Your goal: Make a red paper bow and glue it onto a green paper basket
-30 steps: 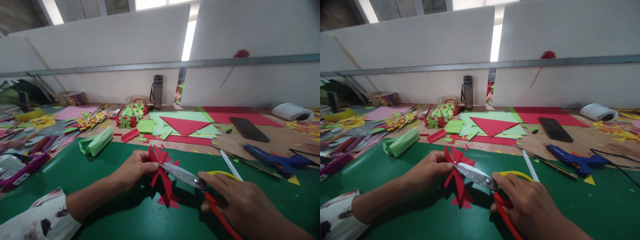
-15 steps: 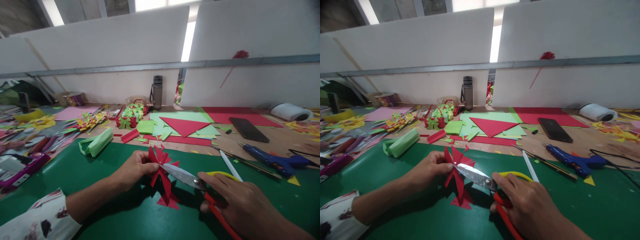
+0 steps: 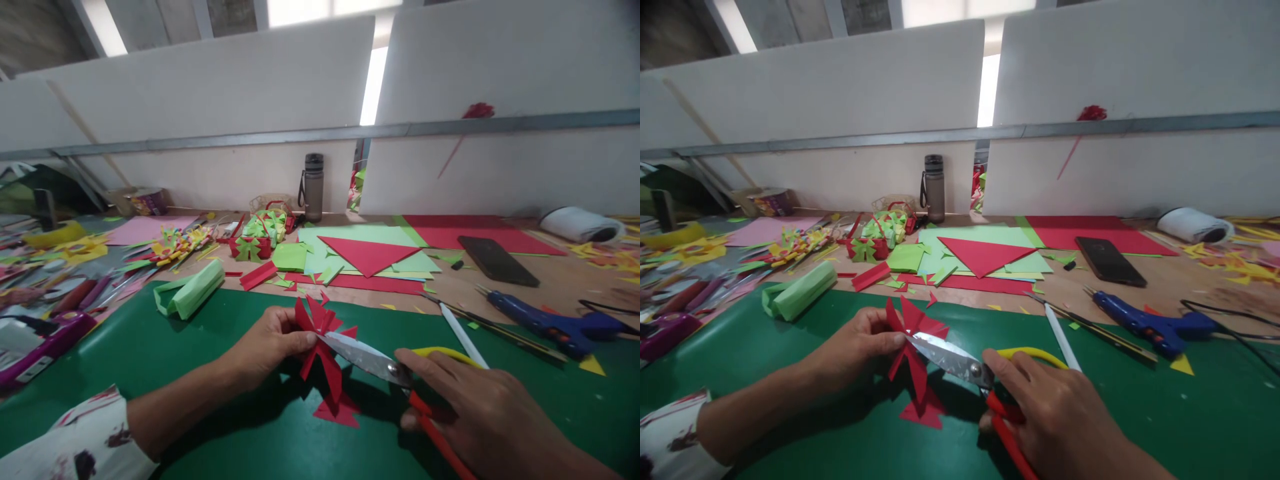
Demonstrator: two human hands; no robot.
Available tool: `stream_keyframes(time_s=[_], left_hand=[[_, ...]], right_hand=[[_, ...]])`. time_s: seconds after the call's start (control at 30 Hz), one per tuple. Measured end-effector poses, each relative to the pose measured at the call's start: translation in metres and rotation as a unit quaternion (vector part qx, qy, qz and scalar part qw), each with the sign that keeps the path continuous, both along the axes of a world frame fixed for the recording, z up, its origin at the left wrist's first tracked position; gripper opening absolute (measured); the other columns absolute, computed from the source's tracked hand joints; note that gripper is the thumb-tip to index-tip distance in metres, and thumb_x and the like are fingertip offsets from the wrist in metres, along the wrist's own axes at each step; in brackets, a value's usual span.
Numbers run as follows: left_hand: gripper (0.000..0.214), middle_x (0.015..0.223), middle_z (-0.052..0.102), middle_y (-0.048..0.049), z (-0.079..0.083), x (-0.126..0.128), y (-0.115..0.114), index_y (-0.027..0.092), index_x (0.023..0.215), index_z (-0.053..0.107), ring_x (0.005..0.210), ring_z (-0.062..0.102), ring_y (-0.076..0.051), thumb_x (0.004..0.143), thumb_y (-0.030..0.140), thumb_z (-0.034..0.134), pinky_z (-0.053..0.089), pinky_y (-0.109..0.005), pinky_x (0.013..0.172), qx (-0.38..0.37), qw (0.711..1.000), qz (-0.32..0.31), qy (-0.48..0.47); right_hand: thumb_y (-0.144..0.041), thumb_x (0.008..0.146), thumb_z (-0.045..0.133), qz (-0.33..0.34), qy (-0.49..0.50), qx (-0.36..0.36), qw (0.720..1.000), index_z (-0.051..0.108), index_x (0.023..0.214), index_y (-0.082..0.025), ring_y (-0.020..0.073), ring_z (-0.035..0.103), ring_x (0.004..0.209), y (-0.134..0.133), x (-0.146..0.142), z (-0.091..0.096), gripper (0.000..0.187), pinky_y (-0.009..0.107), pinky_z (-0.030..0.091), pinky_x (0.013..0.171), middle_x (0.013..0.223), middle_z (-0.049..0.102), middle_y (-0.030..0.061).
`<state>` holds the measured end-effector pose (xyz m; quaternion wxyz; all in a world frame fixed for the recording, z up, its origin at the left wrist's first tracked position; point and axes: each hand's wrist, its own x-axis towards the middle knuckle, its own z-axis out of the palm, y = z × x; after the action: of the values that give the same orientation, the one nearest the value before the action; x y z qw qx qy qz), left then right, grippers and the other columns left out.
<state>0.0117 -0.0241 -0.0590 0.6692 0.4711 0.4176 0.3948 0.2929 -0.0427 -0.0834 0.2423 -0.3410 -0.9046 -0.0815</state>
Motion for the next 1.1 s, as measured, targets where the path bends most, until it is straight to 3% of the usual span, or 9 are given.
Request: stream_keyframes(time_s=[0.37, 0.7, 1.1], left_hand=[[0.020, 0.067, 0.066, -0.0034, -0.006, -0.003, 0.004, 0.012, 0.078, 0.068, 0.053, 0.054, -0.009, 0.070, 0.029, 0.075, 0.041, -0.019, 0.051, -0.003, 1.000, -0.016, 0.005], [0.023, 0.067, 0.065, -0.0025, -0.011, -0.005, 0.006, 0.012, 0.078, 0.068, 0.053, 0.051, -0.008, 0.070, 0.032, 0.075, 0.037, -0.018, 0.051, -0.002, 0.999, -0.024, 0.022], [0.024, 0.067, 0.065, -0.0023, -0.008, -0.005, 0.008, 0.011, 0.078, 0.067, 0.052, 0.050, -0.008, 0.071, 0.033, 0.074, 0.036, -0.018, 0.050, 0.003, 0.999, -0.046, 0.018]], right_hand=[[-0.030, 0.090, 0.049, 0.013, -0.006, -0.017, 1.000, 0.051, 0.118, -0.016, 0.0176, 0.066, 0.059, 0.006, -0.002, -0.006, 0.031, 0.025, 0.048, 0.049, 0.079, 0.069, 0.0045], [-0.022, 0.083, 0.052, 0.004, -0.020, -0.020, 1.000, 0.050, 0.118, -0.017, 0.0174, 0.066, 0.059, 0.003, 0.001, -0.012, 0.035, 0.025, 0.046, 0.047, 0.080, 0.069, 0.0037], [-0.020, 0.087, 0.048, 0.014, -0.019, -0.044, 0.999, 0.048, 0.120, -0.016, 0.0163, 0.065, 0.059, 0.002, -0.003, -0.007, 0.033, 0.024, 0.044, 0.047, 0.075, 0.068, 0.0024]])
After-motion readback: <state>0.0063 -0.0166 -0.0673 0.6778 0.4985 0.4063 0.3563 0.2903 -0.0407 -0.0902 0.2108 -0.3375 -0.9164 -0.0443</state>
